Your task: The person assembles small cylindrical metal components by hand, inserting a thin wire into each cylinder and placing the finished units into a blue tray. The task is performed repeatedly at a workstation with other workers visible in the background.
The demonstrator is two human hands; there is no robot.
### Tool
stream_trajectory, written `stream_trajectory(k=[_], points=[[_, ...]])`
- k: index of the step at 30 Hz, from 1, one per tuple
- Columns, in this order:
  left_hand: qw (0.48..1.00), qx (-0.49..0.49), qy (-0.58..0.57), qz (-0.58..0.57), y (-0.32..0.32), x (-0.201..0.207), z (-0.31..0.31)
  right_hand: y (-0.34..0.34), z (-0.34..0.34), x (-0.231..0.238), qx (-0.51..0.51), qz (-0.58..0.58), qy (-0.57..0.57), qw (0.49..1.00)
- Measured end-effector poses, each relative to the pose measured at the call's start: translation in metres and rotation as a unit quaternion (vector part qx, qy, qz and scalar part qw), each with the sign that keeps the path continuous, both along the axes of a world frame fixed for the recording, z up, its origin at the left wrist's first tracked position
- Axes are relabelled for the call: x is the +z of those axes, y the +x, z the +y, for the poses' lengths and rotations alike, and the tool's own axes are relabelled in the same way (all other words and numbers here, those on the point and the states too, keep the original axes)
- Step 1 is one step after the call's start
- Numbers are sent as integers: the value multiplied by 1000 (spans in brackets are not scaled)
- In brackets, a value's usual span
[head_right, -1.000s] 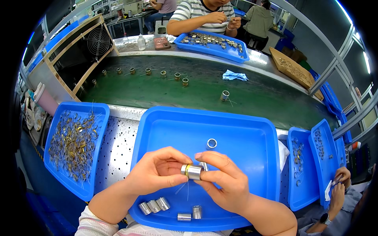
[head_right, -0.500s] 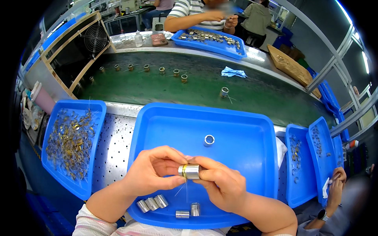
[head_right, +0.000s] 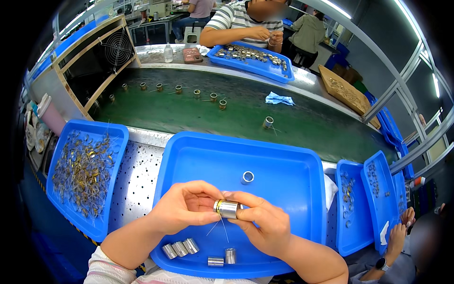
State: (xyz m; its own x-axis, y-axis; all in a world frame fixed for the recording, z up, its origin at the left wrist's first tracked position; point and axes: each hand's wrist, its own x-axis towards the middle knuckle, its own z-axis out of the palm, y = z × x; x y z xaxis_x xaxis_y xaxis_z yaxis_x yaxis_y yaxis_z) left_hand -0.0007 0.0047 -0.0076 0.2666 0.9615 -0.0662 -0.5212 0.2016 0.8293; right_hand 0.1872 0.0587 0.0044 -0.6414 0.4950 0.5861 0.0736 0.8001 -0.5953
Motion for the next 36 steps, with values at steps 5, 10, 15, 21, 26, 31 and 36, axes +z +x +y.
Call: stream_trajectory(k=[5, 10, 15, 21, 26, 31, 36], points=[[1000, 10, -1, 20, 0, 1, -1, 0, -2, -1, 11, -7, -11, 1000], [1000, 19, 0, 1, 1, -3, 1, 2, -3, -4, 11, -2, -27, 1000], [1000, 10, -6, -3, 0, -1, 1, 3, -2, -5, 6, 3, -40, 999], [1000, 7, -3, 2, 0, -3, 2, 1, -1, -1, 17, -7, -34, 999], [998, 41, 4, 45, -4, -4, 1, -4, 4, -9, 26, 112, -199, 973], [976, 130, 57, 166, -5, 19, -10, 13, 42, -5, -136, -188, -187, 955], [868, 225, 210, 390, -25, 45, -49, 19, 75, -2, -212, -321, -135, 913]])
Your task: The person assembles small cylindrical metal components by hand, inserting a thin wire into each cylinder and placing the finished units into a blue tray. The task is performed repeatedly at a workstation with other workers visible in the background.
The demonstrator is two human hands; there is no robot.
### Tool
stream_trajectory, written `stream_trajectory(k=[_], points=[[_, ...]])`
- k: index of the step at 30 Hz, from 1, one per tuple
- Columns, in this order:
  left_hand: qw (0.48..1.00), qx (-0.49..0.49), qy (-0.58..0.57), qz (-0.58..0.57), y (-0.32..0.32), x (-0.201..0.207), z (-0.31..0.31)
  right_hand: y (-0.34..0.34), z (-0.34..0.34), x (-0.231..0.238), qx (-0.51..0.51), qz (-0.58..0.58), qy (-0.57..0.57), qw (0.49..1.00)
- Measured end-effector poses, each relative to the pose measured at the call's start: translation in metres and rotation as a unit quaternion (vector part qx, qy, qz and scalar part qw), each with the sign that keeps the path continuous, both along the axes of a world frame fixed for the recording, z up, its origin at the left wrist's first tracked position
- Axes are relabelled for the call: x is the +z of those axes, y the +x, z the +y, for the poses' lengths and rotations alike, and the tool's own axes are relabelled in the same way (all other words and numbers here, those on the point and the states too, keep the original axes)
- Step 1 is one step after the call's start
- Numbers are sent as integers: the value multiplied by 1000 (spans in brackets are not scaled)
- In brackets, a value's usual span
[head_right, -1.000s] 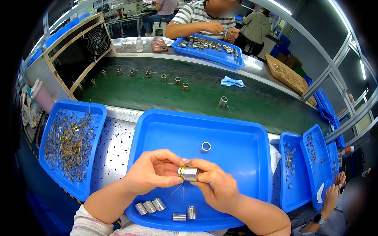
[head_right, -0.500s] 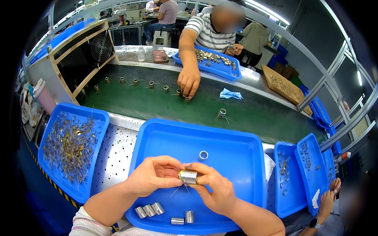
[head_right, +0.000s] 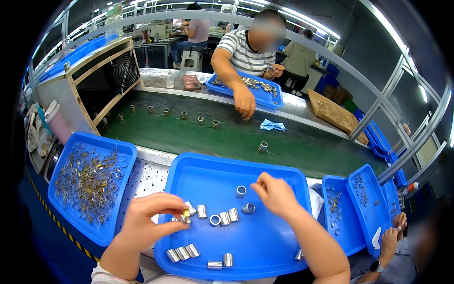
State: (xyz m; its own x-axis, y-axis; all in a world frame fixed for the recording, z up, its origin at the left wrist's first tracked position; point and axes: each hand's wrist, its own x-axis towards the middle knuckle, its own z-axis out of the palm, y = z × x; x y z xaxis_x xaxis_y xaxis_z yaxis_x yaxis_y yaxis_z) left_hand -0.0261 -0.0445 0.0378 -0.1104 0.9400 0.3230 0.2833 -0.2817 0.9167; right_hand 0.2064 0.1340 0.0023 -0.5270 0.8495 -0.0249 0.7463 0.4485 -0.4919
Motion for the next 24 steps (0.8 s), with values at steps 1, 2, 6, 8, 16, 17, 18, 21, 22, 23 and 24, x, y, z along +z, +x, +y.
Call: stream_trajectory(k=[1, 2, 6, 8, 16, 17, 18, 21, 22, 23, 24], points=[[998, 24, 15, 58, -11, 2, -9, -1, 13, 3, 11, -30, 63, 998], [991, 55, 30, 119, -23, 5, -22, -6, 27, 5, 26, -56, 126, 990], [938, 258, 5, 230, -77, 3, -54, -12, 94, -6, -20, -89, 252, 963], [914, 315, -19, 256, -115, 2, -73, -28, 106, -6, -76, -151, 223, 960], [816, 427, -74, 383, -171, 12, -99, -25, 124, -30, -65, -77, 236, 966], [830, 405, -27, 383, -156, 14, -88, -25, 110, -18, -61, -52, 256, 963], [841, 383, 16, 382, -138, 17, -78, -24, 102, -14, -36, 24, 223, 974], [953, 171, 49, 246, -78, 10, -39, -14, 72, -4, 16, 207, 76, 975], [977, 110, 21, 183, -56, 11, -31, -22, 53, 1, 34, 256, -6, 966], [987, 49, 11, 152, -39, 5, -18, -24, 34, 7, 46, 265, -42, 962], [992, -9, -1, 125, -25, 1, -6, -27, 18, 9, 72, 284, -66, 954]])
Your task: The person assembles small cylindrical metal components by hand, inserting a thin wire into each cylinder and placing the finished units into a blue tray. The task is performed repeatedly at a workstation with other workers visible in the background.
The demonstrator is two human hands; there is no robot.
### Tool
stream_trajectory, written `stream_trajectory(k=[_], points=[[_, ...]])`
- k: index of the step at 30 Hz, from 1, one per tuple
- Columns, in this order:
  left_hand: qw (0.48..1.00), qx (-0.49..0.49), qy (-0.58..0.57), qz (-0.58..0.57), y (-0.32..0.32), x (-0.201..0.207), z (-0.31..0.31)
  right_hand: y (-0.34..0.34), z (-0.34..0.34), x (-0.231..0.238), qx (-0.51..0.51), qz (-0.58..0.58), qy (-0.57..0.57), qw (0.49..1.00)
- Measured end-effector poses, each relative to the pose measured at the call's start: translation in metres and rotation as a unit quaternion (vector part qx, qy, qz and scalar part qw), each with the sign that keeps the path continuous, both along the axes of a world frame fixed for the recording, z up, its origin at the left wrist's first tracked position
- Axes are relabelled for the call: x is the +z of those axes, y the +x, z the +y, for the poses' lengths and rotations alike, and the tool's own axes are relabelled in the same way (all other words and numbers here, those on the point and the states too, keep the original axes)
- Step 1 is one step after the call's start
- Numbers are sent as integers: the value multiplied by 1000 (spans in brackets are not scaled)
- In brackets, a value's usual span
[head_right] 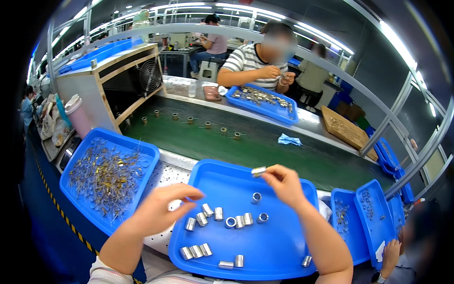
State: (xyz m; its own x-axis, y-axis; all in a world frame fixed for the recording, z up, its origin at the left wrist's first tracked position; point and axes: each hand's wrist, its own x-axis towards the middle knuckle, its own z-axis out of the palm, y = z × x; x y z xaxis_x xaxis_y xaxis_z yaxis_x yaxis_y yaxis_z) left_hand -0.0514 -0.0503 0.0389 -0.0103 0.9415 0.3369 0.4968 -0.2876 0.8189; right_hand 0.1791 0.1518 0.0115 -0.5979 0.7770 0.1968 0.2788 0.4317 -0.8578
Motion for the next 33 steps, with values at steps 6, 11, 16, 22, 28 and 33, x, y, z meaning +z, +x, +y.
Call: stream_trajectory(k=[6, 11, 16, 22, 28, 33], points=[[959, -81, -97, -253, 52, -23, 71, 6, -55, 4, 20, 120, -80, 989], [930, -99, -151, -321, 55, -31, 76, 12, -65, -6, 9, 106, 52, 993], [919, -108, -119, -359, 54, -41, 70, 12, -69, -4, 40, 105, 90, 990], [944, -101, -86, -303, 56, -34, 59, 18, -76, -7, 53, 120, -42, 990], [971, -102, 17, -215, 56, -37, 61, 20, -78, -6, 65, 124, -89, 986], [968, -108, 26, -227, 56, -38, 61, 19, -81, -4, 62, 133, -84, 986]])
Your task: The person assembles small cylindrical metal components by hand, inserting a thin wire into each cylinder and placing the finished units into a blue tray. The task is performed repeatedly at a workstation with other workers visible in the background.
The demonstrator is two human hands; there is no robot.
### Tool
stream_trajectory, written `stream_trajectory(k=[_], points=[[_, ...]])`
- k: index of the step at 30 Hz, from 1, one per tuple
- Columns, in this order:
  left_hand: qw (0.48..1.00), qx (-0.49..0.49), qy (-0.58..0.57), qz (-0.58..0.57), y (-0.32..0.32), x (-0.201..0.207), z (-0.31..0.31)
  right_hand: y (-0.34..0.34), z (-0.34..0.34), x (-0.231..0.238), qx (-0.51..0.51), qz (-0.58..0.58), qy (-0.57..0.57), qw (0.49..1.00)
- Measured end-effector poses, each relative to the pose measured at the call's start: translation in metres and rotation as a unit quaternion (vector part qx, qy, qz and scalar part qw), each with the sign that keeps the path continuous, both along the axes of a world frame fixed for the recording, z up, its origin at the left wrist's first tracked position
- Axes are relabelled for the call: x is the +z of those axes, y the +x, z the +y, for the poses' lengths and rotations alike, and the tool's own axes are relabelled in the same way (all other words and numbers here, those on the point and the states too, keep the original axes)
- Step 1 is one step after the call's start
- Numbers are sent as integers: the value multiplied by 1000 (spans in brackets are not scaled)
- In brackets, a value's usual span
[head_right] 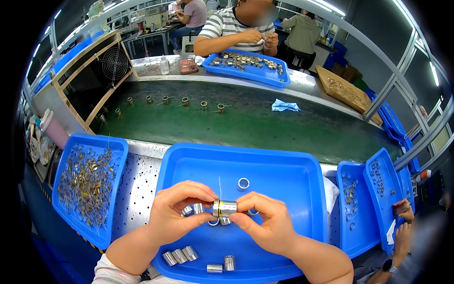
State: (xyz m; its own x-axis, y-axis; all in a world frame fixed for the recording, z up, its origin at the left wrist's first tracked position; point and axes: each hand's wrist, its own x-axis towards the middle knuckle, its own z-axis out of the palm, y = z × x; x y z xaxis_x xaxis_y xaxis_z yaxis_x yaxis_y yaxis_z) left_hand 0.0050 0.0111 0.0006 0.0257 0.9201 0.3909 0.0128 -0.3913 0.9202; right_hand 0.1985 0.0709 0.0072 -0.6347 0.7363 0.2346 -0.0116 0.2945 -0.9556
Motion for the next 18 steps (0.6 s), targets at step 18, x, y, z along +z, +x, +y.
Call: stream_trajectory(k=[18], points=[[951, -128, -221, -174, -1, 4, -3, -1, -5, 5, -38, 4, 53, 998]])
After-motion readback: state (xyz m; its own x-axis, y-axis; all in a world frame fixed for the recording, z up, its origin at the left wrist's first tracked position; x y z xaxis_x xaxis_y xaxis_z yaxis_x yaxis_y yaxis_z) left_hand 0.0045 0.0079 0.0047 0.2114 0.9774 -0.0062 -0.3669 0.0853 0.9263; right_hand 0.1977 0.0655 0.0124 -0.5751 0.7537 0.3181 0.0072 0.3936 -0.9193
